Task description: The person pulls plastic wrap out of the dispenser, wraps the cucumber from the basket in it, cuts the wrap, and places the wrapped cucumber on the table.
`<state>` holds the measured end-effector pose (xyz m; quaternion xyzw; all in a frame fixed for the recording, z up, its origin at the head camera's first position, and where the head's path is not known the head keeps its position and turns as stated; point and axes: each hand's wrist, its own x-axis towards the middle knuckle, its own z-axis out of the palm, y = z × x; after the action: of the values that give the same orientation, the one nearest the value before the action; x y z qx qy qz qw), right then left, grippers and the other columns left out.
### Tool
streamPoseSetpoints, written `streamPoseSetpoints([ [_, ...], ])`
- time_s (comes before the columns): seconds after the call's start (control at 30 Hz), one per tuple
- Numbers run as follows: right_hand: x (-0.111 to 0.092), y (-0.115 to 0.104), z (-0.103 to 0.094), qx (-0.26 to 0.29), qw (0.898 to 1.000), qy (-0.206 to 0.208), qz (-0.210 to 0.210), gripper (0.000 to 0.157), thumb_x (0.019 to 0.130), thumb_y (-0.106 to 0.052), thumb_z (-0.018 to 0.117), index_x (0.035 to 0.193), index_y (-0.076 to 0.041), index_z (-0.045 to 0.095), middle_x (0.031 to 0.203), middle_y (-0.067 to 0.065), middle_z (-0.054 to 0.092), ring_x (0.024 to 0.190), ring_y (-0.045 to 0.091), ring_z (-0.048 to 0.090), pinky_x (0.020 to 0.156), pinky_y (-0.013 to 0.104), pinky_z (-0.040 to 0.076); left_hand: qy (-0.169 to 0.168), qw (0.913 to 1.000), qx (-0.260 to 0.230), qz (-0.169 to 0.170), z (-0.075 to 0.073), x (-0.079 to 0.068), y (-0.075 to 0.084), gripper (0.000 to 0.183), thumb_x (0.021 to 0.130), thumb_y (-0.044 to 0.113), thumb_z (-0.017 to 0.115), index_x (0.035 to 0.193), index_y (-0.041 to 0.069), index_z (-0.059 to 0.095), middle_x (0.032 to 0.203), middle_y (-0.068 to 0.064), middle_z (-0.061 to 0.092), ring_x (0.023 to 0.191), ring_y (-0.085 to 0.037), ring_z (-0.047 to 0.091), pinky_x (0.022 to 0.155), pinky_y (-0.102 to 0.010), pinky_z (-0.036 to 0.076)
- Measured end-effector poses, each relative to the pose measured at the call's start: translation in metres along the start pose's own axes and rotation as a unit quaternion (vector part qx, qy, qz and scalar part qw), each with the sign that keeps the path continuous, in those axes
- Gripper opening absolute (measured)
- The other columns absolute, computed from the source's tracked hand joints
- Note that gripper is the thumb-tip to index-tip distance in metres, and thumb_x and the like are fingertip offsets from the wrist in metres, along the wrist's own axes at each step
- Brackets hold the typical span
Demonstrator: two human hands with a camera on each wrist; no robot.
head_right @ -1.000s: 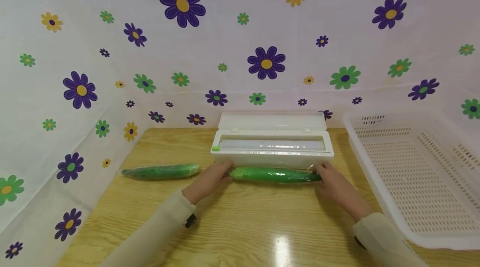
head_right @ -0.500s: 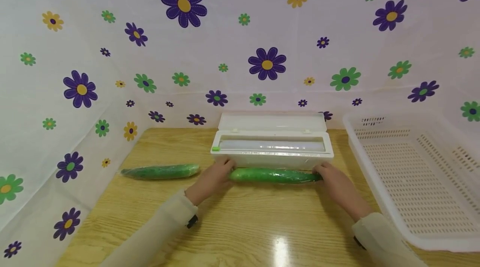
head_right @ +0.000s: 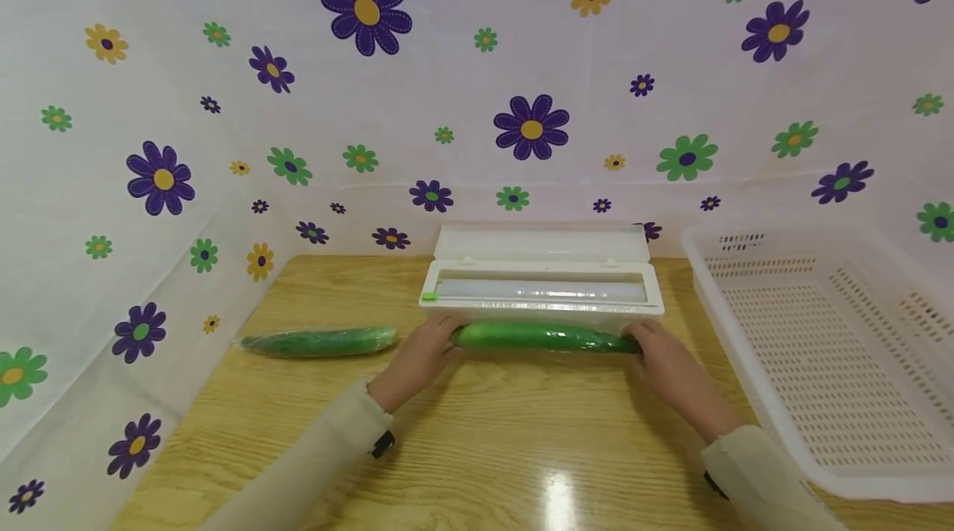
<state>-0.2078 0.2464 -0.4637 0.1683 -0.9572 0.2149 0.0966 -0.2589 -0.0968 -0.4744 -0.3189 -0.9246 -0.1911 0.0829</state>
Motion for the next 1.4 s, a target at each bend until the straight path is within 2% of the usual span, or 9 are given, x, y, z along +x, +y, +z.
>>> streamPoseSetpoints([
  [0.13,0.0,0.001,-0.001,0.003,1.0,0.014,-0.009,0.025,0.072,0.009,0.071,0.095,0.006,0.061,0.098,0.024,0.057,0.079,0.027,0.06,0.065,0.037,0.052,0.002,0.9999,-0.016,-0.001,-0.001,0.001,0.0,0.032,0.083,0.006,0.068,0.112,0.004,0.056,0.111,-0.01,0.061,0.106,-0.022,0.06,0.089,-0.035,0.052],
  [0.43,0.005,0.0,-0.001,0.001,1.0,-0.008,-0.002,0.021,0.069,0.009,0.075,0.083,-0.003,0.063,0.095,0.017,0.063,0.084,0.03,0.063,0.073,0.043,0.054,-0.024,0.9992,-0.024,-0.023,0.003,0.005,-0.003,0.032,0.078,0.002,0.073,0.104,0.009,0.055,0.104,-0.006,0.06,0.101,-0.019,0.06,0.085,-0.03,0.053],
  [0.53,0.007,0.0,-0.001,0.006,1.0,-0.025,0.006,0.022,0.069,0.008,0.075,0.082,-0.004,0.062,0.096,0.017,0.063,0.085,0.03,0.062,0.074,0.044,0.053,-0.036,0.9992,-0.013,-0.011,0.004,0.007,-0.005,0.03,0.078,0.001,0.073,0.099,0.01,0.052,0.098,-0.005,0.06,0.095,-0.017,0.061,0.08,-0.028,0.054],
  [0.63,0.009,0.001,0.001,0.005,0.999,-0.037,0.01,0.021,0.069,0.007,0.075,0.08,-0.005,0.062,0.093,0.015,0.063,0.084,0.029,0.062,0.073,0.043,0.053,-0.045,0.9988,0.007,0.015,0.004,0.009,-0.006,0.028,0.079,0.001,0.071,0.096,0.01,0.05,0.094,-0.004,0.059,0.088,-0.015,0.06,0.075,-0.026,0.053],
  [0.73,0.01,0.003,0.002,-0.004,0.999,-0.037,0.006,0.021,0.068,0.007,0.076,0.078,-0.005,0.062,0.087,0.012,0.063,0.081,0.028,0.062,0.071,0.041,0.054,-0.043,0.998,0.021,0.042,0.004,0.011,-0.006,0.026,0.08,0.0,0.07,0.094,0.008,0.049,0.091,-0.005,0.058,0.084,-0.015,0.059,0.073,-0.027,0.052],
  [0.83,0.012,0.003,0.002,-0.013,0.999,-0.032,0.004,0.02,0.069,0.01,0.073,0.077,-0.005,0.062,0.083,0.01,0.063,0.078,0.026,0.062,0.07,0.04,0.054,-0.038,0.9976,0.028,0.051,0.005,0.013,-0.007,0.025,0.08,-0.001,0.069,0.094,0.008,0.05,0.091,-0.005,0.059,0.084,-0.016,0.059,0.073,-0.028,0.052],
  [1.0,0.011,0.002,0.005,-0.029,0.999,-0.032,0.0,0.018,0.074,0.012,0.066,0.077,-0.006,0.061,0.081,0.008,0.061,0.075,0.022,0.061,0.067,0.039,0.053,-0.052,0.997,0.034,0.046,0.007,0.013,-0.009,0.021,0.082,-0.001,0.065,0.095,0.007,0.052,0.091,-0.005,0.06,0.085,-0.016,0.059,0.074,-0.028,0.052],
  [1.3,0.014,0.0,0.006,-0.053,0.997,-0.052,0.009,0.029,0.063,0.01,0.077,0.073,-0.006,0.056,0.079,0.007,0.057,0.071,0.02,0.057,0.064,0.039,0.051,-0.078,0.9967,-0.006,0.021,0.005,0.015,-0.011,0.03,0.074,-0.006,0.072,0.091,0.008,0.052,0.09,-0.006,0.06,0.085,-0.018,0.057,0.074,-0.029,0.051],
  [1.4,0.013,0.0,0.006,-0.054,0.997,-0.056,0.007,0.027,0.064,0.01,0.075,0.074,-0.006,0.056,0.078,0.007,0.056,0.07,0.019,0.056,0.063,0.038,0.051,-0.087,0.9959,-0.001,0.022,0.005,0.014,-0.013,0.029,0.076,-0.004,0.071,0.092,0.008,0.05,0.09,-0.005,0.058,0.085,-0.017,0.056,0.074,-0.029,0.05],
])
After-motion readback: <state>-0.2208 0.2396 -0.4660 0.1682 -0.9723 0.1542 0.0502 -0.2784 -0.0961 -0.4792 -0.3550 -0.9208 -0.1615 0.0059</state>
